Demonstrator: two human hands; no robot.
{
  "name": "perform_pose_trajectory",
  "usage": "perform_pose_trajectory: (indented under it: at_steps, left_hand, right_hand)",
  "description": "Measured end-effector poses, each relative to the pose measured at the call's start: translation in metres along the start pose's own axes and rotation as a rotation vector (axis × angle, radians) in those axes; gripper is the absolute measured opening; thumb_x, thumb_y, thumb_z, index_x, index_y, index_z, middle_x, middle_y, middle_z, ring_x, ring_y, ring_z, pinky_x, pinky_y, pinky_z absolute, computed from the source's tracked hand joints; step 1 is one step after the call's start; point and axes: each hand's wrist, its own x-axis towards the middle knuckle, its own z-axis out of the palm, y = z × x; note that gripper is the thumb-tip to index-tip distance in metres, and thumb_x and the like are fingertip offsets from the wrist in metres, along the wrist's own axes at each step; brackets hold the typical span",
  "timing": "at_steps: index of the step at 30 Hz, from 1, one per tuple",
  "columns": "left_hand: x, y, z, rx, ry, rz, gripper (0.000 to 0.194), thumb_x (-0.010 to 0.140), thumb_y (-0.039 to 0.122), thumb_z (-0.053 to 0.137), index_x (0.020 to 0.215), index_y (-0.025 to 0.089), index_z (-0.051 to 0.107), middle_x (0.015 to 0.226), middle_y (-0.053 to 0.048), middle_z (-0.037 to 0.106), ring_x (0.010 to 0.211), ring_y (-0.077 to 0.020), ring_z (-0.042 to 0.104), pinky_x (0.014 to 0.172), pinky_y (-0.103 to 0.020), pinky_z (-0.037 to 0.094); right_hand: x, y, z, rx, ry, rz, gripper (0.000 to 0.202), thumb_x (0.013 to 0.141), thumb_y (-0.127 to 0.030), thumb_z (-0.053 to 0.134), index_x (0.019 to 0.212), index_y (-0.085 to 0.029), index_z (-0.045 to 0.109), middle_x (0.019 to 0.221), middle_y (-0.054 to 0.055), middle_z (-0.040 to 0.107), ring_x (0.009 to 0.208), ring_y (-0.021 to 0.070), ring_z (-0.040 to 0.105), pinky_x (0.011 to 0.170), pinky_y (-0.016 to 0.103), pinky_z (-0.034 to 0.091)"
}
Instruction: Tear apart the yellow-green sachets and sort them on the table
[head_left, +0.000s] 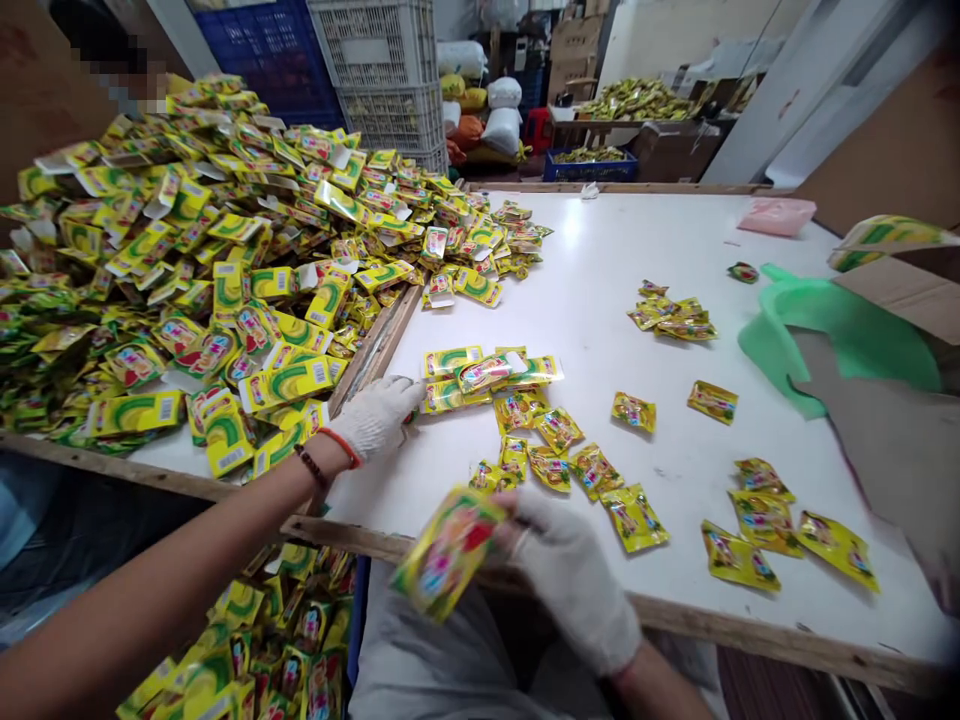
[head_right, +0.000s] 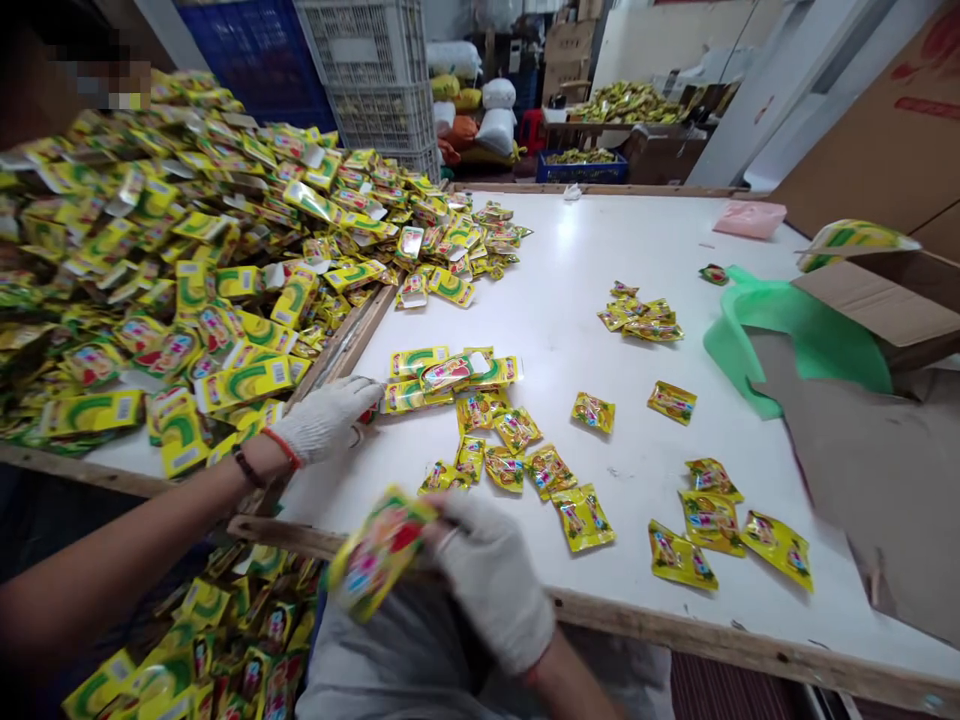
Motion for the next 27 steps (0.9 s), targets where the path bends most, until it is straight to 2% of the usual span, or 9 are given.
perform_pose_trajectory:
  at_steps: [2, 4, 8, 11, 14, 17, 21, 24, 27]
  left_hand:
    - [0.001, -0.013, -0.008, 0.037, -0.014, -0.013, 0.04, 0.068, 0.0, 0.041, 0.104, 0.009, 0.055, 0.098, -0.004, 0.055, 0.097, -0.0179, 0.048, 0.091, -0.032, 0.037]
    - [-0.003, -0.015, -0.015, 0.042, 0.002, -0.033, 0.031, 0.071, 0.004, 0.041, 0.098, 0.009, 0.055, 0.089, -0.003, 0.054, 0.089, -0.0164, 0.049, 0.085, -0.03, 0.038]
    - [-0.02, 0.01, -0.017, -0.082, 0.038, -0.115, 0.023, 0.071, 0.025, 0.057, 0.09, 0.013, 0.051, 0.083, -0.002, 0.052, 0.075, -0.0142, 0.048, 0.068, -0.023, 0.038]
    - [-0.034, 0.052, 0.001, -0.577, 0.062, -0.268, 0.036, 0.068, 0.034, 0.064, 0.093, 0.016, 0.044, 0.079, 0.001, 0.053, 0.065, -0.0104, 0.049, 0.058, -0.02, 0.039]
    - [-0.039, 0.1, 0.031, -1.082, 0.106, -0.313, 0.029, 0.077, 0.034, 0.056, 0.095, 0.017, 0.042, 0.086, -0.001, 0.056, 0.074, -0.0112, 0.056, 0.066, -0.023, 0.047]
    - [-0.037, 0.133, 0.06, -1.335, 0.161, -0.345, 0.027, 0.082, 0.03, 0.051, 0.103, 0.018, 0.04, 0.101, -0.005, 0.057, 0.09, -0.013, 0.058, 0.079, -0.027, 0.049]
    - [-0.034, 0.144, 0.071, -1.317, 0.189, -0.232, 0.036, 0.081, 0.026, 0.054, 0.114, 0.018, 0.043, 0.107, -0.007, 0.059, 0.095, -0.0148, 0.058, 0.085, -0.03, 0.048]
    - [-0.033, 0.141, 0.059, -1.124, 0.167, -0.048, 0.026, 0.081, 0.025, 0.054, 0.106, 0.017, 0.056, 0.103, -0.006, 0.061, 0.095, -0.016, 0.057, 0.089, -0.03, 0.045]
    - [-0.03, 0.139, 0.046, -1.08, 0.128, 0.074, 0.017, 0.084, 0.026, 0.051, 0.09, 0.016, 0.063, 0.091, -0.005, 0.063, 0.089, -0.0152, 0.057, 0.085, -0.028, 0.045]
  right_hand:
    - [-0.009, -0.009, 0.02, 0.043, -0.27, -0.032, 0.03, 0.074, -0.02, 0.062, 0.104, -0.02, 0.066, 0.091, 0.003, 0.069, 0.08, 0.0183, 0.065, 0.071, 0.025, 0.054]
    - [-0.013, -0.011, 0.025, -0.034, -0.324, -0.118, 0.037, 0.07, -0.02, 0.065, 0.107, -0.021, 0.065, 0.093, 0.003, 0.069, 0.084, 0.0197, 0.064, 0.076, 0.027, 0.053]
    - [-0.006, 0.002, 0.006, -0.119, -0.055, -0.01, 0.02, 0.079, -0.024, 0.055, 0.095, -0.018, 0.066, 0.088, 0.005, 0.068, 0.079, 0.0185, 0.065, 0.074, 0.029, 0.054]
    - [0.003, 0.013, -0.007, -0.021, 0.088, 0.063, 0.026, 0.082, -0.028, 0.053, 0.105, -0.017, 0.058, 0.1, 0.008, 0.066, 0.088, 0.019, 0.064, 0.077, 0.03, 0.054]
    - [0.008, 0.022, -0.014, 0.086, 0.183, -0.025, 0.039, 0.081, -0.027, 0.055, 0.118, -0.018, 0.048, 0.116, 0.01, 0.059, 0.103, 0.0203, 0.059, 0.087, 0.034, 0.051]
    - [0.007, 0.032, -0.024, -0.04, 0.293, -0.063, 0.034, 0.081, -0.028, 0.055, 0.113, -0.017, 0.053, 0.115, 0.011, 0.06, 0.105, 0.0222, 0.058, 0.093, 0.039, 0.047]
    - [0.0, 0.04, -0.043, -0.137, 0.373, -0.059, 0.033, 0.08, -0.026, 0.054, 0.111, -0.016, 0.051, 0.105, 0.01, 0.065, 0.094, 0.0214, 0.062, 0.084, 0.038, 0.051]
    - [-0.005, 0.039, -0.053, -0.28, 0.417, -0.148, 0.022, 0.078, -0.026, 0.056, 0.097, -0.017, 0.059, 0.093, 0.008, 0.068, 0.085, 0.0207, 0.064, 0.078, 0.035, 0.052]
    - [-0.006, 0.032, -0.059, -0.41, 0.317, -0.232, 0.015, 0.079, -0.027, 0.054, 0.087, -0.019, 0.064, 0.085, 0.005, 0.068, 0.08, 0.0195, 0.063, 0.077, 0.032, 0.051]
